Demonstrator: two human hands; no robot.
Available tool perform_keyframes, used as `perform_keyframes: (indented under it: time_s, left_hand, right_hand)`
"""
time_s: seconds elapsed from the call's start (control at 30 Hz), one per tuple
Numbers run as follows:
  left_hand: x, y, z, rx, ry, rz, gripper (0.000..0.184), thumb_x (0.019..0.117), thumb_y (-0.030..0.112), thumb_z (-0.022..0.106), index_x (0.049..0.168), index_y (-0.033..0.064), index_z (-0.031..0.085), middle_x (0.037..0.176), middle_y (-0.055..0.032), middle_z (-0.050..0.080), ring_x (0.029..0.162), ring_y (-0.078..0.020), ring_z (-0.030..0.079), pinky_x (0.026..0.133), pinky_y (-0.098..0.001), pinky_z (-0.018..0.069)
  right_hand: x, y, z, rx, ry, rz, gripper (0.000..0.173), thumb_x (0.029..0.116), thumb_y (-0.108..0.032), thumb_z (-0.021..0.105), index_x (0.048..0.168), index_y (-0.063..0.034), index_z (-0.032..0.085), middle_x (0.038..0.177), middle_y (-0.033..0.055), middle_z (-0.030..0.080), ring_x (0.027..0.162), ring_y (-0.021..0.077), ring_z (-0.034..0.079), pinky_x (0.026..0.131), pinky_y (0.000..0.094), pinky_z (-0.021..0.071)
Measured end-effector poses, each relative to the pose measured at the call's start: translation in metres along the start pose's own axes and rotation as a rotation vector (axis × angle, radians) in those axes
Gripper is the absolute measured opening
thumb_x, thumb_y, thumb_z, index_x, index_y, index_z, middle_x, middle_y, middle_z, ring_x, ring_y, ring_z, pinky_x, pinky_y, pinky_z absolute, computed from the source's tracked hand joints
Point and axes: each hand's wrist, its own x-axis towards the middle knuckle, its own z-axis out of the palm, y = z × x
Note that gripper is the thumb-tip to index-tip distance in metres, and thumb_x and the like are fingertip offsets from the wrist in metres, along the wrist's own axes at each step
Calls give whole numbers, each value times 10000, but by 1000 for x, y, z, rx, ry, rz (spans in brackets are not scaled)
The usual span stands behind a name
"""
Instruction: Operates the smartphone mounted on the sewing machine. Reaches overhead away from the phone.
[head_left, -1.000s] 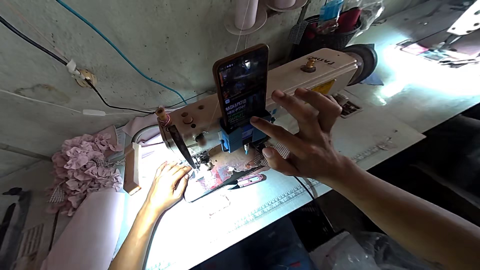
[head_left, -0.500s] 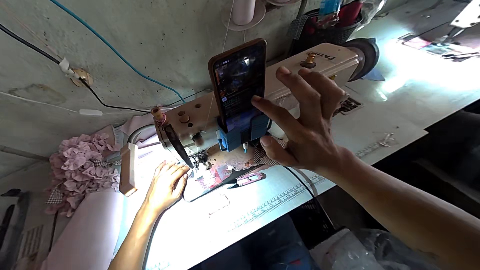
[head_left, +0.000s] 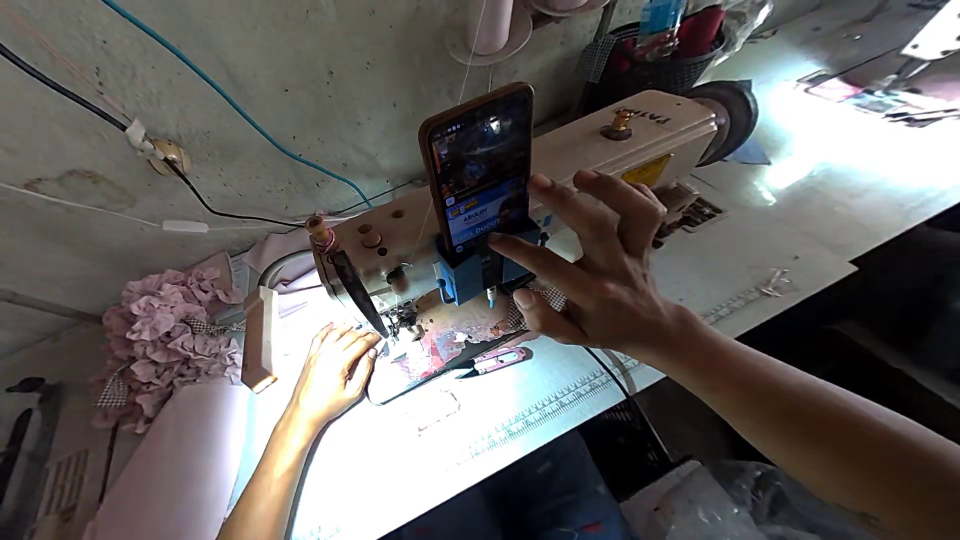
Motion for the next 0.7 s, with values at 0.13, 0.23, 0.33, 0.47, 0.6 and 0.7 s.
perform_keyframes:
  time_s: [0.13,0.23,0.33,0.47,0.6,0.7]
  left_hand:
    - [0,0,0,2,0,-4,406,1062,351,403,1277,225,723,1294,44,713,1296,-168,605,1176,-509,351]
    - [0,-1,0,-1,-3,-6,406,1065,351,402,1284,228,720,1307,46,709,1311,-175,595,1177,-516,349]
    - [0,-1,1,-2,-3,-6,407,1067,358,402,1293,233,717,1308,46,707,1313,-181,594,1173,-521,354]
    - [0,-1,1,3,1,-7,409,1065,363,402,1292,233,717,1299,44,712,1304,-185,600,1167,-527,358]
    - [0,0,0,-3,-9,-14,410,1063,354,404,1289,222,719,1303,33,710,1305,-194,601,1167,-537,358]
    - [1,0,0,-4,-8,-15,407,1066,356,402,1288,227,719,1301,39,711,1303,-191,602,1166,-538,357]
  right_hand:
    - [0,0,0,-2,2,3,460,1011,-487,460,1303,-236,710,1566,153,461,1478,388,313,1189,567,179]
    - [-1,-1,0,0,-1,1,465,1009,-489,459,1310,-233,705,1572,152,453,1480,390,307,1189,565,181]
    - [-1,0,0,2,3,-8,468,1011,-485,452,1307,-228,707,1571,152,455,1474,393,312,1184,564,189]
    - [0,-2,-3,9,24,-19,456,1006,-470,459,1314,-231,696,1565,145,460,1476,379,314,1187,552,193]
    - [-2,-2,-2,11,25,-33,427,1001,-455,477,1275,-236,720,1556,150,470,1472,385,320,1187,556,193]
    - [-2,-1,0,-1,5,-37,431,1005,-466,472,1268,-238,727,1542,151,489,1452,391,344,1173,558,203]
